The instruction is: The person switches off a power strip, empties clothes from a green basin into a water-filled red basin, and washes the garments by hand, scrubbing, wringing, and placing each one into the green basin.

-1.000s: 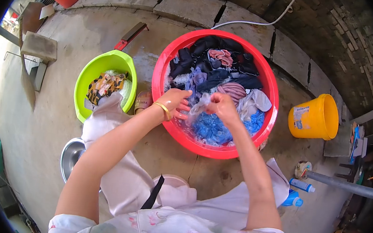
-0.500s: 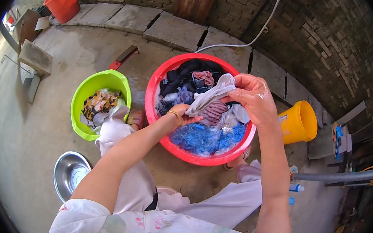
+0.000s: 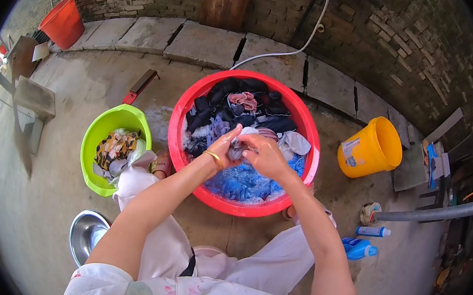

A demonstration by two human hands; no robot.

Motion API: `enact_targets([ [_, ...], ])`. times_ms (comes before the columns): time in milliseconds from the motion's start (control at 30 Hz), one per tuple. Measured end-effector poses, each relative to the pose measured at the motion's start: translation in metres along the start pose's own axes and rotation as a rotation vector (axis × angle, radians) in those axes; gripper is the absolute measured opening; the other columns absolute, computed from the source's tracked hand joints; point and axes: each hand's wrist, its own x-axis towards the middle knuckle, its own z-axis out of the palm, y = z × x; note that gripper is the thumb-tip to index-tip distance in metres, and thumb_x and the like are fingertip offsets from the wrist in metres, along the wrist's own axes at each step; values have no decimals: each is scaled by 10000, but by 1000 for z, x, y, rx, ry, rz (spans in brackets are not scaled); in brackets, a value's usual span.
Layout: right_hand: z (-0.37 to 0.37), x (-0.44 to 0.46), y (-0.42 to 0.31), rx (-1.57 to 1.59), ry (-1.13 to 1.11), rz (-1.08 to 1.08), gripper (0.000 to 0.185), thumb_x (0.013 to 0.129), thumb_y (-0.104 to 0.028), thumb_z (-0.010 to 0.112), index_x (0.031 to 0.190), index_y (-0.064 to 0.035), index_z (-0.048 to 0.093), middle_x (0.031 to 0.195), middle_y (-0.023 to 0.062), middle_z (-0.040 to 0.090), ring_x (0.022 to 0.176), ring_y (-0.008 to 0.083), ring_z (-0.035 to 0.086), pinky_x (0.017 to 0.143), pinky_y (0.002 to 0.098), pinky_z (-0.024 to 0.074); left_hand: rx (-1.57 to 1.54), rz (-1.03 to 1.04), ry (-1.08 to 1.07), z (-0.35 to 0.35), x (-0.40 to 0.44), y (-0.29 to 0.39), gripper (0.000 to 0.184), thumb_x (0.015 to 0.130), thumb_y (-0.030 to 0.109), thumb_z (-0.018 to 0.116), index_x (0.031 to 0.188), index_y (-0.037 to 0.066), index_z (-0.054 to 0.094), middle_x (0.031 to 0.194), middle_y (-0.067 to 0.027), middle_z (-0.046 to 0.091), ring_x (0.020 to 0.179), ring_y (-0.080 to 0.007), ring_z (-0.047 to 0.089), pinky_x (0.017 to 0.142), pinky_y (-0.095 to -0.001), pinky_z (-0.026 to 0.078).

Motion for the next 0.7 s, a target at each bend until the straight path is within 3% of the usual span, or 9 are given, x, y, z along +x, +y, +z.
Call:
enact_targets([
  [67, -17, -4, 2, 811, 139, 369, 249, 755, -94, 606, 994, -28, 593, 963, 75, 621, 939, 202, 585, 847, 349, 434, 147, 73, 9, 4, -2, -2, 255, 825, 336, 606, 948, 118, 557, 761, -31, 600, 613, -186, 560, 550, -306, 435],
  [133, -12, -9, 39, 808, 307, 309, 261, 812, -159, 605, 1053, -65, 571, 956, 35, 605, 918, 152, 574, 819, 318, 443, 185, 107, -31, 12, -8, -1, 266, 832, 256, 600, 1020, 76, 543, 809, -75, 605, 691, -223, 592, 622, -382, 498],
  [200, -3, -16, 58, 1072, 532, 727, 355, 839, -237, 604, 1149, -93, 508, 991, 47, 585, 926, 156, 571, 802, 331, 447, -11, 135, -187, 28, -16, -3, 312, 842, 181, 571, 1102, 21, 503, 858, -120, 598, 819, -272, 610, 746, -488, 519],
  [233, 7, -21, 70, 1227, 403, 833, 477, 840, -380, 595, 1213, -121, 448, 1058, 56, 557, 979, 175, 551, 818, 423, 448, -80, 105, -306, 31, -16, -4, 350, 852, 127, 529, 1160, -21, 455, 957, -172, 593, 942, -324, 592, 820, -502, 508],
  [267, 17, -18, 84, 1230, 415, 833, 477, 840, -380, 595, 1213, -121, 448, 1058, 56, 557, 979, 175, 551, 818, 423, 448, -71, 99, -308, 37, -17, -5, 350, 852, 127, 529, 1160, -21, 455, 957, -172, 593, 942, -324, 592, 820, -502, 508],
  [333, 40, -15, 103, 1873, 128, 539, 570, 801, -491, 593, 1208, -117, 455, 1074, 80, 558, 1003, 232, 543, 831, 526, 438, -76, 92, -375, 49, -20, -12, 354, 861, 122, 501, 1176, -29, 443, 1022, -206, 586, 940, -330, 598, 777, -441, 541],
  [533, -12, 11, 60, 1785, 154, 315, 488, 805, -438, 610, 1057, -30, 523, 853, 93, 578, 842, 269, 601, 771, 433, 523, -31, -50, -387, 47, -6, -29, 340, 894, 220, 473, 1163, 13, 454, 994, -196, 593, 756, -254, 624, 527, -291, 537],
  [633, -8, 18, 73, 1517, 128, 344, 300, 801, -319, 659, 889, -53, 551, 752, 58, 573, 691, 170, 580, 629, 307, 500, 94, -20, -259, 58, -11, -31, 264, 892, 279, 524, 1003, 42, 491, 723, -73, 538, 489, -113, 447, 366, -193, 302],
  [700, -1, 21, 69, 1369, 236, 497, 189, 814, -234, 664, 796, -80, 557, 646, -17, 529, 564, 56, 476, 501, 207, 373, 314, 16, -251, 51, -4, -32, 254, 876, 276, 556, 970, 47, 499, 697, -56, 524, 484, -105, 445, 368, -199, 310],
])
